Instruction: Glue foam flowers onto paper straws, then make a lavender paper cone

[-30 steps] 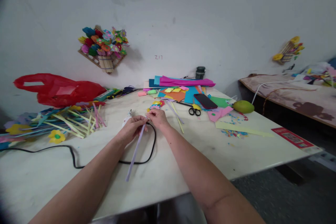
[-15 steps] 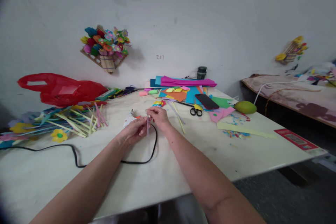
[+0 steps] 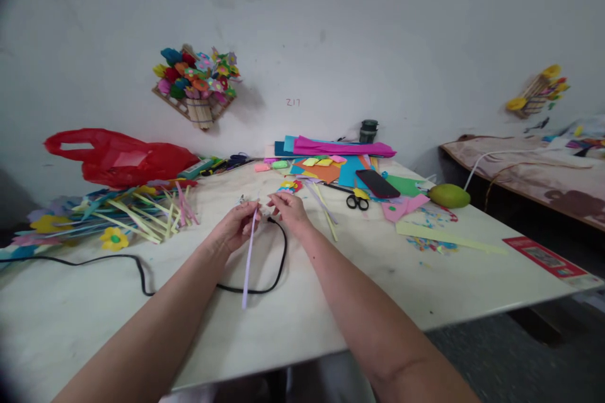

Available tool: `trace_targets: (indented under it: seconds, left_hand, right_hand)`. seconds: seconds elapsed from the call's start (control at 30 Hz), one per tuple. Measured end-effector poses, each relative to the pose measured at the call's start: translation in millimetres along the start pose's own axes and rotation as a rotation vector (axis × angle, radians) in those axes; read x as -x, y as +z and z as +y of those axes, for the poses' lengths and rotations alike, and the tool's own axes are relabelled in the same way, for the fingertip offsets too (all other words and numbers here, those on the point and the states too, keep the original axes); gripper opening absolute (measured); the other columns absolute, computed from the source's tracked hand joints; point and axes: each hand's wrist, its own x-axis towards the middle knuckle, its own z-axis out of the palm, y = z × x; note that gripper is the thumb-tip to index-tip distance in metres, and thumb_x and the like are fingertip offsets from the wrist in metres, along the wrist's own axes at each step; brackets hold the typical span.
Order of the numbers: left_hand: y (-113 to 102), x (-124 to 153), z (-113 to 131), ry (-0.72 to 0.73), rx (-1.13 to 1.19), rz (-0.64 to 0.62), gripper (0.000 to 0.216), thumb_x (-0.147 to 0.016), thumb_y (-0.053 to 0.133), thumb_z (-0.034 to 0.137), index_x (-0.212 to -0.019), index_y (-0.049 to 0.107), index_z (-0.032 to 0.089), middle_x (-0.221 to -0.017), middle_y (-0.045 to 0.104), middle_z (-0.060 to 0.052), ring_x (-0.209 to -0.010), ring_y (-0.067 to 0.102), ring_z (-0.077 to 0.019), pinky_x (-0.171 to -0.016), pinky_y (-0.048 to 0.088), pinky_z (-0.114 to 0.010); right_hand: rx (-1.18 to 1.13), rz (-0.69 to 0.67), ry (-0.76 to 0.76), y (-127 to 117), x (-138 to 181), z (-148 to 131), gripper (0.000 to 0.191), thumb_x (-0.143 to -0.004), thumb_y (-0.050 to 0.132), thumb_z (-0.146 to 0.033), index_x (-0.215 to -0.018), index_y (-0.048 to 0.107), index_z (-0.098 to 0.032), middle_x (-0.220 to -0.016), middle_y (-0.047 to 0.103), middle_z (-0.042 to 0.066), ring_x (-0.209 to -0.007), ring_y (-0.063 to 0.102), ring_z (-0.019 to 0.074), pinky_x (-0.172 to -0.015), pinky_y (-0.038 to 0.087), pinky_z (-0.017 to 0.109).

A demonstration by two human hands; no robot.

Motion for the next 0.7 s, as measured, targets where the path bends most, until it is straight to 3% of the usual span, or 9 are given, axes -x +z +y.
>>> trace_targets:
  seconds: [0.13,0.3,0.53,0.7]
  left_hand:
    - [-13,-1,15,0.098,0.112,0.172,0.013,-0.069,0.062,0.022,-0.073,0.056,0.012,-0.044,0.052,0.004,-0.026,0.029,-0.0010,-0.026,0.018,-0.013]
    - [-31,-1,27,0.152,0.256,0.229,0.007,-0.072,0.057,0.019,-0.074,0.055,0.013,-0.042,0.049,0.005,-0.025,0.029,-0.0010,-0.026,0.018,-0.012]
    - [-35,0,28,0.195,0.272,0.258,0.009,-0.070,0.059,0.021,-0.072,0.053,0.015,-0.042,0.046,0.007,-0.026,0.027,-0.0014,-0.027,0.017,-0.014]
    - [-30,6,34,0.175,0.267,0.296,0.009,-0.069,0.058,0.022,-0.072,0.052,0.015,-0.046,0.049,0.006,-0.028,0.028,-0.0017,-0.028,0.018,-0.015]
  right_hand:
    - [0.388,0.036,-0.177,8,-5,10,0.018,-0.079,0.052,-0.028,-0.085,0.065,-0.018,-0.083,0.065,0.004,-0.072,0.057,0.0133,-0.067,0.045,0.026]
    - [0.852,-0.128,-0.383,28,-1,-1,0.023,-0.078,0.054,-0.020,-0.098,0.063,-0.015,-0.099,0.063,0.009,-0.097,0.053,0.0192,-0.085,0.039,0.030]
    - [1.314,-0.348,-0.317,53,2,-19,0.038,-0.076,0.049,-0.009,-0.113,0.057,-0.016,-0.101,0.059,0.012,-0.092,0.056,0.0240,-0.078,0.039,0.033]
    - [1.430,-0.271,-0.313,61,2,-17,0.035,-0.072,0.057,-0.018,-0.107,0.056,-0.014,-0.102,0.054,0.016,-0.092,0.053,0.0291,-0.079,0.037,0.039]
